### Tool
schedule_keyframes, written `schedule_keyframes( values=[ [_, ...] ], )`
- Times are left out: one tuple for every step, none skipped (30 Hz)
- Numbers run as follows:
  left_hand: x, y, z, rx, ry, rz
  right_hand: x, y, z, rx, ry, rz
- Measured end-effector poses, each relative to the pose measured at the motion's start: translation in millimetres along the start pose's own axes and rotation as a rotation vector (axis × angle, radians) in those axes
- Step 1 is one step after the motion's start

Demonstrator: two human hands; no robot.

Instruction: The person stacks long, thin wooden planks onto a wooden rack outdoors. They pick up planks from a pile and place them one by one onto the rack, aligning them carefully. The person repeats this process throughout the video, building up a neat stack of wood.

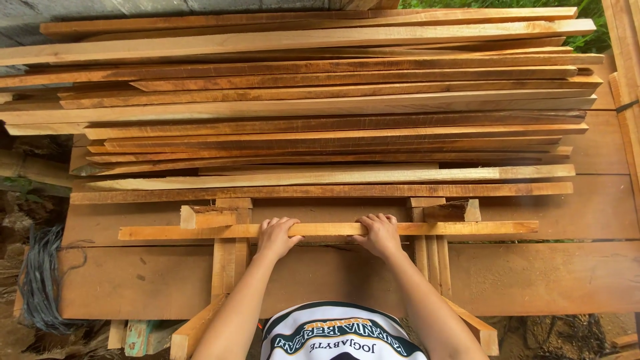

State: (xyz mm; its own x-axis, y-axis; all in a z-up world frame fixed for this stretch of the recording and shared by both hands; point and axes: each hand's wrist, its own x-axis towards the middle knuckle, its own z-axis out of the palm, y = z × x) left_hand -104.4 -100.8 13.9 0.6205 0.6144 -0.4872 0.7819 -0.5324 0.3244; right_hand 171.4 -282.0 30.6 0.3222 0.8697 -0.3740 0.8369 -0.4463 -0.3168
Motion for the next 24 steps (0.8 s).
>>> schedule_keyframes(
  values=[
    [0,-1,3,0.002,0.006,-0.002,0,0,2,0.000,0.004,-0.005],
    [0,-2,5,-0.015,0.021,-0.002,-1,1,4,0.006,0.004,0.009],
    [0,-2,8,-0.032,0.037,-0.002,-2,1,6,0.011,0.003,0.022],
    [-4,0,7,-0.029,0.043,0.004,-6,3,12,0.011,0.012,0.024],
    [-9,2,5,-0.037,0.041,0.005,-10,5,17,0.004,0.007,0.032],
    [-15,3,4,-0.046,0.041,0.003,-14,6,24,-0.004,0.001,0.037],
    [-23,7,2,-0.044,0.048,0.007,-20,4,24,-0.005,0.009,0.037],
    [-32,10,0,-0.061,0.031,0.008,-29,1,25,-0.005,0.006,0.037],
    [-41,13,0,-0.078,0.014,0.009,-37,-1,27,-0.005,0.003,0.036],
    [-50,13,1,-0.079,0.017,0.008,-45,-3,28,-0.006,0.005,0.034],
    [-59,14,2,-0.082,0.008,0.011,-52,-5,29,-0.013,-0.009,0.031],
    [-69,14,6,-0.087,-0.004,0.014,-62,-7,32,-0.020,-0.027,0.028],
    [-79,14,12,-0.088,-0.004,0.012,-72,-10,31,-0.020,-0.028,0.027],
    [-87,13,17,-0.090,0.004,0.016,-80,-14,28,-0.027,-0.036,0.019],
    [-94,12,21,-0.092,0.012,0.020,-88,-18,26,-0.034,-0.043,0.012],
    [-101,11,26,-0.093,0.013,0.017,-96,-20,28,-0.035,-0.045,0.009],
    [-108,10,31,-0.092,0.013,0.020,-104,-22,30,-0.037,-0.047,0.009],
    [-115,9,36,-0.092,0.013,0.021,-111,-23,31,-0.039,-0.051,0.008],
    [-121,10,40,-0.095,0.014,0.017,-115,-23,34,-0.041,-0.054,0.004],
    [-126,9,43,-0.100,0.020,0.017,-118,-23,38,-0.052,-0.056,0.000],
    [-131,9,46,-0.105,0.027,0.017,-122,-23,41,-0.063,-0.059,-0.005],
    [-136,9,47,-0.105,0.032,0.016,-125,-23,44,-0.065,-0.056,-0.008],
    [-141,10,48,-0.098,0.028,0.008,-127,-23,46,-0.076,-0.040,-0.012],
    [-146,10,49,-0.090,0.021,0.000,-131,-24,49,-0.085,-0.026,-0.015]
  ],
)
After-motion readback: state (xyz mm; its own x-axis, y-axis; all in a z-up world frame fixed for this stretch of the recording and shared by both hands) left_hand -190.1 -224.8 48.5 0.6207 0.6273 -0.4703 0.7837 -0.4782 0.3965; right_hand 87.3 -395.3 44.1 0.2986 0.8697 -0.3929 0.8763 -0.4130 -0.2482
